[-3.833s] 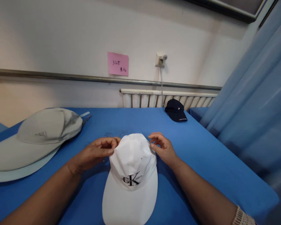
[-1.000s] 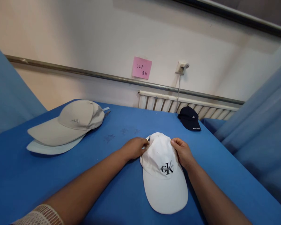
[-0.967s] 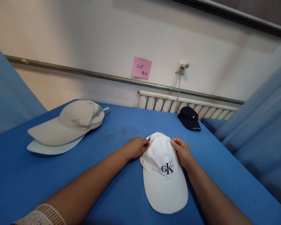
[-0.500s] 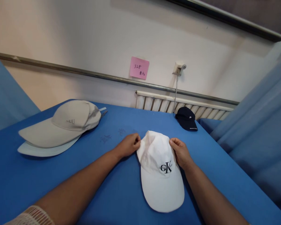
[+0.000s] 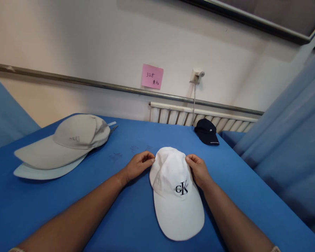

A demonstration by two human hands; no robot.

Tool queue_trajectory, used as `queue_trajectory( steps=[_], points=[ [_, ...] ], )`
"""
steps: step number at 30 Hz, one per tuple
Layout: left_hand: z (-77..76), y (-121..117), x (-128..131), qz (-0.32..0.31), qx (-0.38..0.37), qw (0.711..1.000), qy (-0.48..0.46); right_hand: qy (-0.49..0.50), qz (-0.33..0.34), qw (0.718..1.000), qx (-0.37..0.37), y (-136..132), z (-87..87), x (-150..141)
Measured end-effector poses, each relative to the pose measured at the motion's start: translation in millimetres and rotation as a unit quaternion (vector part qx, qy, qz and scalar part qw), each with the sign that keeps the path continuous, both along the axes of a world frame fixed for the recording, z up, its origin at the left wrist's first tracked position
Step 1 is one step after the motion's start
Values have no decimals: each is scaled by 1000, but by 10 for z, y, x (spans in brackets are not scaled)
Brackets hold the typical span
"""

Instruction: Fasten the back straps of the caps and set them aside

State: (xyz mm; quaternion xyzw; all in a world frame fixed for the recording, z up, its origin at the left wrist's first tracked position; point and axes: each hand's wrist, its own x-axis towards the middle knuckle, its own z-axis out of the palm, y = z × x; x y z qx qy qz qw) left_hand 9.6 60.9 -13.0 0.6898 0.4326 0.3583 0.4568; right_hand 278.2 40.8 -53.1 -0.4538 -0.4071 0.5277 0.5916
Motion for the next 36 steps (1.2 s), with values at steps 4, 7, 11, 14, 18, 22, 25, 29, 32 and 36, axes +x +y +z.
queue_trajectory(
  steps=[4, 7, 11, 14, 18, 22, 25, 29, 32, 36],
  points=[
    [31, -54, 37, 3, 0, 1000, 2, -6, 1, 1000, 2, -7, 18, -9],
    [15, -69, 75, 0, 11, 1000, 12, -8, 4, 1000, -1, -16, 28, -16],
    [25, -29, 41, 18, -27, 999, -42, 0, 0, 1000, -4, -18, 30, -16],
    [54, 11, -49, 20, -109, 983, -149, 12, -6, 1000, -5, -8, 14, 1],
    [42, 30, -93, -4, -183, 959, -216, 15, 2, 1000, -4, -2, -2, 13],
    [-3, 12, -47, 14, -153, 970, -187, 24, -8, 1000, -2, -11, 9, -4],
    [-5, -42, -47, 13, -108, 988, -107, 19, -25, 1000, -3, -17, 25, -22],
    [27, -179, -43, 11, -30, 999, 39, 8, -33, 999, -1, -21, 41, -38],
    [42, -281, 11, 45, 28, 990, 134, -3, -38, 999, 0, -24, 43, -44],
    [12, -343, 84, 69, 62, 976, 194, -1, -38, 999, 0, -27, 46, -59]
  ],
)
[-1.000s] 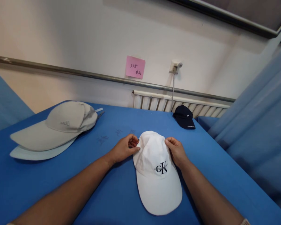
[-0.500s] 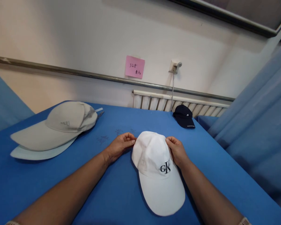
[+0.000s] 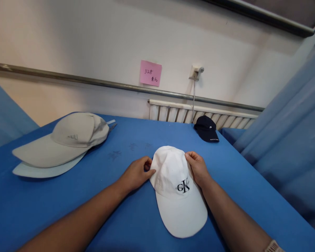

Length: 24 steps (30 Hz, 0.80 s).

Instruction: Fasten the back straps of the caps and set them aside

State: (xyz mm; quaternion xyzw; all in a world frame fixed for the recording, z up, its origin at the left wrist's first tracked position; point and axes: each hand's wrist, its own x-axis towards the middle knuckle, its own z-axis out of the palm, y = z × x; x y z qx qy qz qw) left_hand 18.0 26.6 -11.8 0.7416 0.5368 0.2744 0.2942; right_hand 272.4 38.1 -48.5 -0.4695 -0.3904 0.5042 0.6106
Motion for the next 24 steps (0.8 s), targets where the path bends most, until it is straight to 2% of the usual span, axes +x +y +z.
queue_trajectory(
  steps=[4, 7, 11, 14, 21, 24],
  points=[
    [-32, 29, 7, 16, -4, 1000, -13, -5, -4, 1000, 0, 6, 5, -6],
    [-8, 94, -45, 28, -55, 991, -115, 0, -11, 1000, 2, 23, -11, 23],
    [27, 180, -160, 13, -187, 937, -296, 18, -14, 1000, 7, 44, -50, 66],
    [-4, 202, -191, -8, -231, 906, -354, 20, -10, 1000, 5, 38, -46, 56],
    [-43, 156, -90, 12, -157, 945, -286, 10, -34, 999, 6, -10, 44, -13],
    [-12, 147, -73, 20, -136, 943, -304, 13, -62, 998, 23, -20, 58, -25]
  ],
)
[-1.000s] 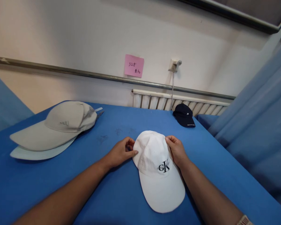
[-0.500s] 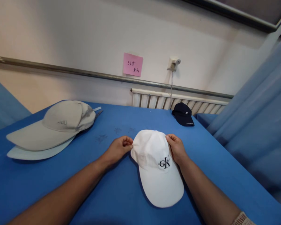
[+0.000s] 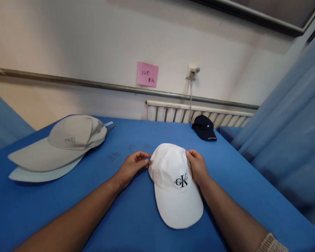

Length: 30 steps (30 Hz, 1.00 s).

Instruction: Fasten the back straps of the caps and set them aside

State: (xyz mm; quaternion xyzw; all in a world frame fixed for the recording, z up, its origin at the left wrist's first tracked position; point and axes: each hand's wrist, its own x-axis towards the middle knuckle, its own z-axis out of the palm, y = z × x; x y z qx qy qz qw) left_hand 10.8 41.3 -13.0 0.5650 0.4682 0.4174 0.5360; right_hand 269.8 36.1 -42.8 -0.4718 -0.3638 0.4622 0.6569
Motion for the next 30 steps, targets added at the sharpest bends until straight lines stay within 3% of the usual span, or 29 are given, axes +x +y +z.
queue_trajectory(
  steps=[4, 9, 12, 16, 19, 21, 25, 30],
  points=[
    [5, 27, 12, 33, 13, 999, -8, -18, -60, 998, 20, 61, 35, 27],
    [-89, 88, 24, 42, 11, 999, 31, -33, -160, 986, -25, 43, 88, 189],
    [-149, 94, 38, 15, 20, 998, 61, 41, -185, 980, -59, -358, 13, 289],
    [-137, 56, 77, -26, 49, 993, 104, 156, -139, 970, -125, -1251, -135, 297],
    [-95, 11, 111, -42, 53, 992, 104, 246, -52, 951, -178, -1770, -84, 227],
    [-92, -26, 130, -40, 27, 994, 94, 281, 9, 938, -204, -1931, 33, 152],
    [-158, -122, 158, -17, -4, 995, 103, 322, 55, 919, -221, -1894, 214, -25],
    [-181, -213, 174, -25, 21, 992, 121, 296, 38, 929, -218, -1580, 130, -165]
  ],
)
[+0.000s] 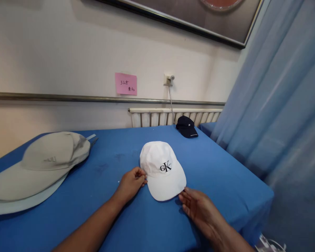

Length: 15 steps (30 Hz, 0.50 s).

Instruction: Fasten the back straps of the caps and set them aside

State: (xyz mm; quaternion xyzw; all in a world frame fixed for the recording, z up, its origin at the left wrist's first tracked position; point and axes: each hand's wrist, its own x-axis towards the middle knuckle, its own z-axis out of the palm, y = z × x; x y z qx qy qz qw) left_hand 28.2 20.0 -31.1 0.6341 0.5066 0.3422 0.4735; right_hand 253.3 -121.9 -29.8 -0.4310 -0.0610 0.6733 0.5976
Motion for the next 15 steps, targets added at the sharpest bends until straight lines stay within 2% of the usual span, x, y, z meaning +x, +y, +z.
queue_trajectory(
  steps=[4, 9, 12, 15],
  points=[
    [40, 17, -29, -22, -12, 1000, 2, -46, -24, 999, -8, 293, -99, -19],
    [65, 65, -89, -83, -11, 996, 8, -17, -92, 995, 18, 600, -187, 123],
    [85, 69, -98, -99, -12, 995, 13, -27, -128, 991, 38, 738, -238, 394],
    [103, 68, -94, -105, -17, 994, 19, -50, -177, 982, 48, 863, -276, 836]
  ],
)
